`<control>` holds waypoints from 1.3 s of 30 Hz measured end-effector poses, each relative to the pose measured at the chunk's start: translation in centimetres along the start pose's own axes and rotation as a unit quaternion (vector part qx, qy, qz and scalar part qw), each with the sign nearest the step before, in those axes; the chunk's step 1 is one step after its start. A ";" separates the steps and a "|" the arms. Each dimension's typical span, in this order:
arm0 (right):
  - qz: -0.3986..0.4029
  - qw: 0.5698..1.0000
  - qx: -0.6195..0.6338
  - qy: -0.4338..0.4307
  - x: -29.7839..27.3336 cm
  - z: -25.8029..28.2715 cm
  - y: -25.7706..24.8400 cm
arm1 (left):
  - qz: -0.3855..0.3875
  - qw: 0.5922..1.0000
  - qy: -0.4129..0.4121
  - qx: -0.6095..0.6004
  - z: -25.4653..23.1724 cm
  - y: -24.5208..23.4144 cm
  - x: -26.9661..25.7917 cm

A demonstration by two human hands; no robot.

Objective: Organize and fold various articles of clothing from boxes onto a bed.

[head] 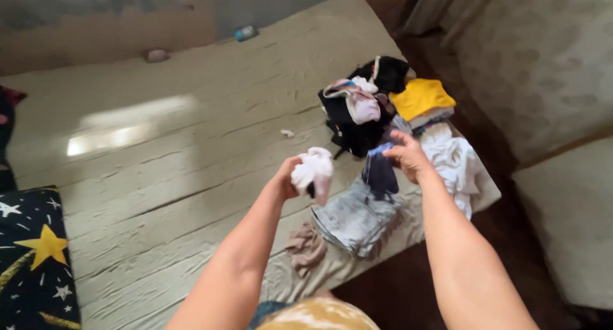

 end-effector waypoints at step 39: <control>0.289 0.917 -0.274 0.013 17.2 7.9 -12.8 | 0.026 0.851 0.500 0.159 -15.6 37.8 14.4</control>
Point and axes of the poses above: each hand's wrist, its own x-axis towards the middle knuckle, its own y-axis out of the palm, z = x × y, the point moved 10 cm from there along x, towards the middle knuckle, and after that the axes turned 9 degrees about -z, right-handed, at the moved point
